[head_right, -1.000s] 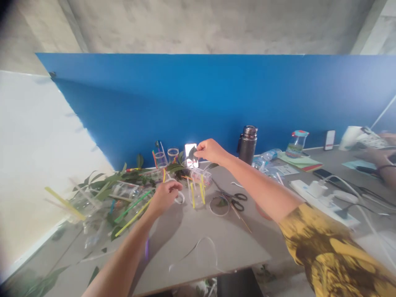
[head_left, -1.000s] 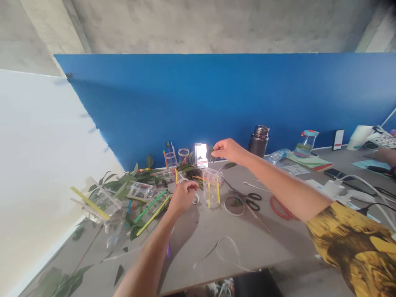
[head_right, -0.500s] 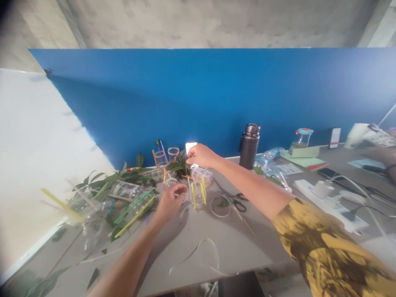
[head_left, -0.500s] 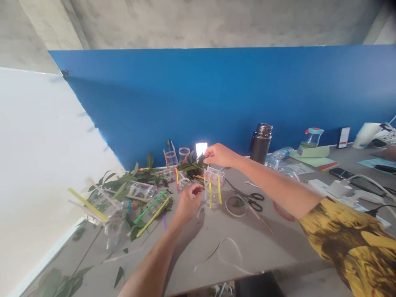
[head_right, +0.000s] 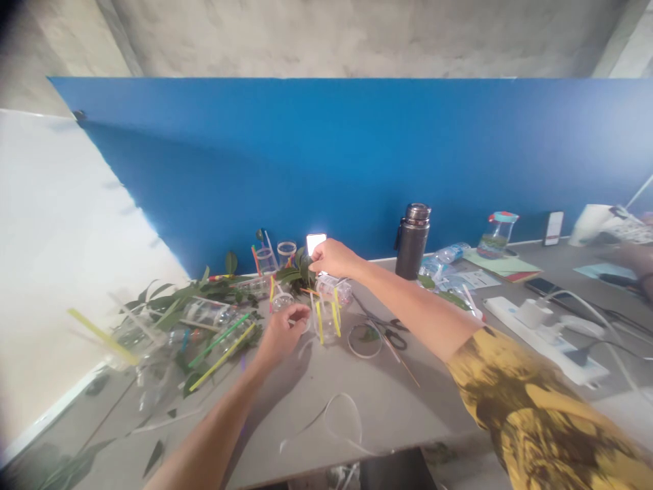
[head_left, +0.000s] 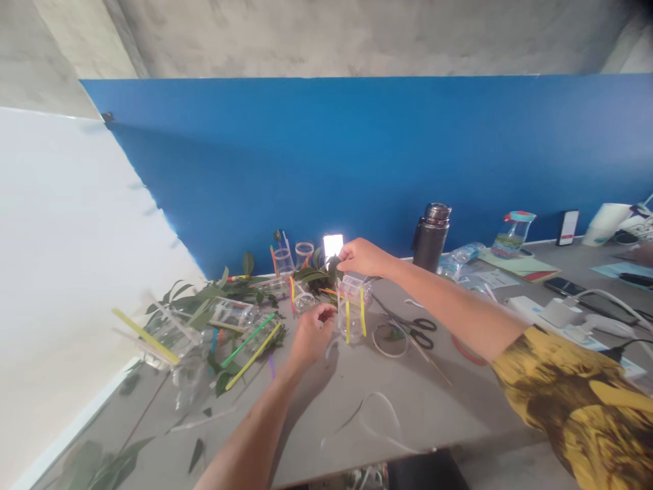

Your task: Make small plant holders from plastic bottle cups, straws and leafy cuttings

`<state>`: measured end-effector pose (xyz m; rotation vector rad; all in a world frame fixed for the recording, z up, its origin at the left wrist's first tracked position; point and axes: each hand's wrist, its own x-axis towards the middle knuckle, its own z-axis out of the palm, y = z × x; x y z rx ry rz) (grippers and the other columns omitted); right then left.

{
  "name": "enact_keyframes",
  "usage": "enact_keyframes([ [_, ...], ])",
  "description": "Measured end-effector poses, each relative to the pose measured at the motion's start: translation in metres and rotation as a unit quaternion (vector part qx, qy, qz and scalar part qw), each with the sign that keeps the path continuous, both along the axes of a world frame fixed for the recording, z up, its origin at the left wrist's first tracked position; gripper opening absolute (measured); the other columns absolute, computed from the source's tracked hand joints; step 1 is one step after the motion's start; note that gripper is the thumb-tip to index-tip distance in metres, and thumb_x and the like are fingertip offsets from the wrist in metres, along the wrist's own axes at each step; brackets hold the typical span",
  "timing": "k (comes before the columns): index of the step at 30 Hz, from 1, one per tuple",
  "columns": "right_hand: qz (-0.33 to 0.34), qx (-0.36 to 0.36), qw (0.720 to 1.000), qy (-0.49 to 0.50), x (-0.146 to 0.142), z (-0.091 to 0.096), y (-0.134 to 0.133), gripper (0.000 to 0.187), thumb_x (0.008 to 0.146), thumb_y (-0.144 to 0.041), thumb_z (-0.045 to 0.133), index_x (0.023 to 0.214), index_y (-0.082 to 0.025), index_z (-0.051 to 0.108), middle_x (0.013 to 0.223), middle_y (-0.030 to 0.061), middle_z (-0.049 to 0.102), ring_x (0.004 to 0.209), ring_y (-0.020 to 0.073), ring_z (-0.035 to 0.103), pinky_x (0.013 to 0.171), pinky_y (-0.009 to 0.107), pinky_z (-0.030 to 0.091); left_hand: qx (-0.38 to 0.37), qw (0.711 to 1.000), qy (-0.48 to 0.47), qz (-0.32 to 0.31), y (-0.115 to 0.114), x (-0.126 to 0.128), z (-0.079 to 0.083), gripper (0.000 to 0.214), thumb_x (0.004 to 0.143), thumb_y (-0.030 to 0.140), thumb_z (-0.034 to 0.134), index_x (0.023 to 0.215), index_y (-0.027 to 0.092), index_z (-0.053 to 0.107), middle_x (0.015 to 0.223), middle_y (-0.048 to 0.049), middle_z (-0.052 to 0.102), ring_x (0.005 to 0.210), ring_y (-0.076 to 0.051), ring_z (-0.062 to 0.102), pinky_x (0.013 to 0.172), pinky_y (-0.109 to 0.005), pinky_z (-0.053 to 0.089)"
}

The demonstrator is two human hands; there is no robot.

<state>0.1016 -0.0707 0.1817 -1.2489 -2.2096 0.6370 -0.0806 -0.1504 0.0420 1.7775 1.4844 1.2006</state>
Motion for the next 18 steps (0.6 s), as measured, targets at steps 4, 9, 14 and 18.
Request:
enact_keyframes([
  [4,-0.004,-0.002,1.000,-0.007,0.000,-0.006,0.002,0.005,0.076,-0.015,0.072,0.073,-0.018,0.069,0.073,0.0018,0.074,0.066,0.0152,0.063,0.060,0.026,0.039,-0.004,1.000,-0.003,-0.001,-0.001,0.001,0.002,0.023,0.080,0.023,0.057,0.094,0.020,0.075,0.093,-0.0066,0.079,0.084,-0.022,0.071,0.077,-0.032,0.054],
  [9,-0.012,-0.005,1.000,-0.007,0.001,-0.009,0.006,0.005,0.075,-0.015,0.072,0.071,-0.018,0.069,0.075,0.0025,0.076,0.067,0.0147,0.064,0.060,0.025,0.040,-0.001,1.000,0.000,-0.005,0.000,0.000,-0.002,0.023,0.083,0.026,0.057,0.095,0.020,0.075,0.092,-0.0063,0.078,0.083,-0.022,0.071,0.074,-0.031,0.053],
  [14,-0.009,-0.016,0.999,0.045,0.003,-0.005,0.008,0.009,0.076,-0.016,0.071,0.068,-0.017,0.067,0.072,0.0033,0.075,0.060,0.0123,0.059,0.057,0.025,0.039,-0.005,1.000,0.003,-0.014,0.002,-0.001,-0.006,0.024,0.083,0.025,0.057,0.098,0.019,0.075,0.096,-0.0073,0.078,0.087,-0.022,0.072,0.080,-0.033,0.054],
  [18,0.002,-0.033,0.998,0.059,0.004,-0.010,0.012,0.011,0.075,-0.015,0.071,0.065,-0.017,0.066,0.064,0.0017,0.073,0.057,0.0122,0.058,0.056,0.025,0.039,-0.009,1.000,0.004,-0.010,0.003,-0.002,-0.007,0.023,0.084,0.025,0.058,0.098,0.019,0.075,0.096,-0.0082,0.078,0.089,-0.023,0.072,0.081,-0.034,0.054],
])
